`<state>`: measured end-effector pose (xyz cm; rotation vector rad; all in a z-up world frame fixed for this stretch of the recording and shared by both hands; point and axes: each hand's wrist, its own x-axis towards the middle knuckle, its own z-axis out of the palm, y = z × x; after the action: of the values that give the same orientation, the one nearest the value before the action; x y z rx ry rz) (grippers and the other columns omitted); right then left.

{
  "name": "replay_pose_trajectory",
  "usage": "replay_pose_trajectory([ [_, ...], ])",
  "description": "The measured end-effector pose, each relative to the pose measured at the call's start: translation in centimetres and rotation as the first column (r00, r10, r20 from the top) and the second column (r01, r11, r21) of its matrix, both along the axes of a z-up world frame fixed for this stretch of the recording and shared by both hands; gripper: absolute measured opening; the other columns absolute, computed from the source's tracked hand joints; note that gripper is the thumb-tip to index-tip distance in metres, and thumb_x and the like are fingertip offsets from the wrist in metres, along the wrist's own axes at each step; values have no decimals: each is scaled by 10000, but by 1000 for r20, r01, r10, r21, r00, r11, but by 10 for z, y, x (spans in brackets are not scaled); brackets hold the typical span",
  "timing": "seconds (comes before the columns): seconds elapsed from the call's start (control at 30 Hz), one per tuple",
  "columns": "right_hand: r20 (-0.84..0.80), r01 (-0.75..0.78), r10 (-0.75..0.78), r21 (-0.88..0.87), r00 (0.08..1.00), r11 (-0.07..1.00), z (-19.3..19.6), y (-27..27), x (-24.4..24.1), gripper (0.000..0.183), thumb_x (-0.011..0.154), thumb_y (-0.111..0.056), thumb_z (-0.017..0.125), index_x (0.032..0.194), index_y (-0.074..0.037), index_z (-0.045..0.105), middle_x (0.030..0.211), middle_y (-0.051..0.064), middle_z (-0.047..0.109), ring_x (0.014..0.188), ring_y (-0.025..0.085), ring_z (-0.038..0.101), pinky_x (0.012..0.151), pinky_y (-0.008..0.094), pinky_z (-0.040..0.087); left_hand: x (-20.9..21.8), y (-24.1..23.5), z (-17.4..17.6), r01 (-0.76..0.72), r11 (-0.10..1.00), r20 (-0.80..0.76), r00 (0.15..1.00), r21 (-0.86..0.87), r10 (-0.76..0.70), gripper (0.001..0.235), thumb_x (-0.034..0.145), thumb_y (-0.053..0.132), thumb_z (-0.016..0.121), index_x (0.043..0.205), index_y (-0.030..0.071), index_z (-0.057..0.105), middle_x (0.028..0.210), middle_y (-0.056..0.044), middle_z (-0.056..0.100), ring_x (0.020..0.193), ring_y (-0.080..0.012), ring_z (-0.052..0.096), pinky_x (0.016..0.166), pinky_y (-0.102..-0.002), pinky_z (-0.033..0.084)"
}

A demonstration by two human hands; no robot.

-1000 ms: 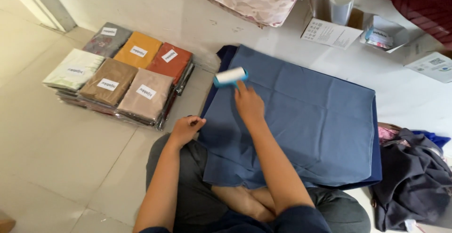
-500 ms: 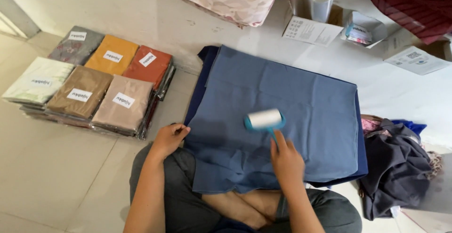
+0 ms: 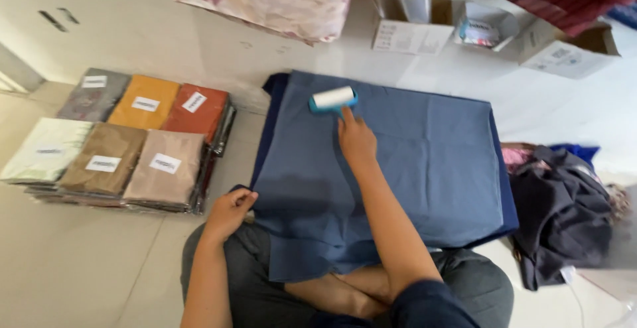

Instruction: The person sits on the floor and uses a lint roller to clean a blue piece of fabric. They repeatedly roll the tool over the fabric, then fold and unfold it to clean different sections.

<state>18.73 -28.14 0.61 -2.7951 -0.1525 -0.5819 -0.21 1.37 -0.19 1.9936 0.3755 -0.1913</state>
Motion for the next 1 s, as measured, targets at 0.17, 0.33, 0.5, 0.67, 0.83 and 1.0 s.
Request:
replay_pose_trajectory([
  [0.17, 273, 79, -23, -198, 962, 977, 1, -80, -175, 323, 991, -348, 652, 1305, -275, 660, 808, 41, 650, 532, 257, 671, 466, 378, 547, 2, 0, 1, 38, 994, 9, 999, 106, -39, 400, 995, 439, 631, 1089, 87, 795, 977, -260, 776, 1017, -461, 710, 869, -532, 554],
  [0.33, 60, 149, -141, -143, 988, 979, 22, -132, -264, 384, 988, -384, 567, 1369, -378, 618, 817, 37, 646, 595, 302, 701, 500, 423, 574, 5, -4, 3, 19, 992, -25, 1000, 124, -16, 352, 988, 412, 662, 1040, 96, 807, 914, -238, 780, 954, -436, 717, 838, -507, 544],
  [0.5, 157, 171, -149, -143, 976, 975, 5, -142, -172, 365, 1021, -321, 608, 1384, -302, 641, 832, 47, 663, 633, 268, 713, 493, 385, 562, 7, -3, -5, -6, 991, -43, 999, 132, 11, 298, 1000, 364, 674, 988, 107, 823, 851, -187, 780, 873, -344, 706, 782, -449, 532],
  [0.67, 274, 218, -189, -78, 943, 973, -20, -97, -6, 318, 987, -327, 649, 1300, -279, 630, 794, 94, 654, 617, 339, 731, 519, 453, 589, 5, 2, -9, -46, 998, -22, 999, 37, 47, 284, 995, 347, 692, 937, 100, 819, 775, -157, 737, 792, -286, 644, 723, -414, 500],
  [0.83, -20, 187, -186, 32, 982, 982, -13, -81, 57, 368, 1043, -348, 543, 1406, -289, 556, 934, 134, 672, 802, 433, 750, 652, 558, 615, 2, 2, -10, -64, 998, 9, 998, 27, 64, 284, 990, 358, 703, 943, 101, 814, 775, -151, 717, 792, -278, 630, 726, -405, 494],
  [1.0, 208, 162, -147, -55, 967, 985, -13, -120, -53, 327, 1017, -320, 616, 1335, -239, 622, 805, 97, 651, 661, 349, 740, 550, 463, 595, 5, -3, 2, -42, 997, 1, 999, 68, 42, 276, 987, 357, 706, 962, 104, 816, 800, -171, 722, 821, -295, 649, 738, -432, 499],
])
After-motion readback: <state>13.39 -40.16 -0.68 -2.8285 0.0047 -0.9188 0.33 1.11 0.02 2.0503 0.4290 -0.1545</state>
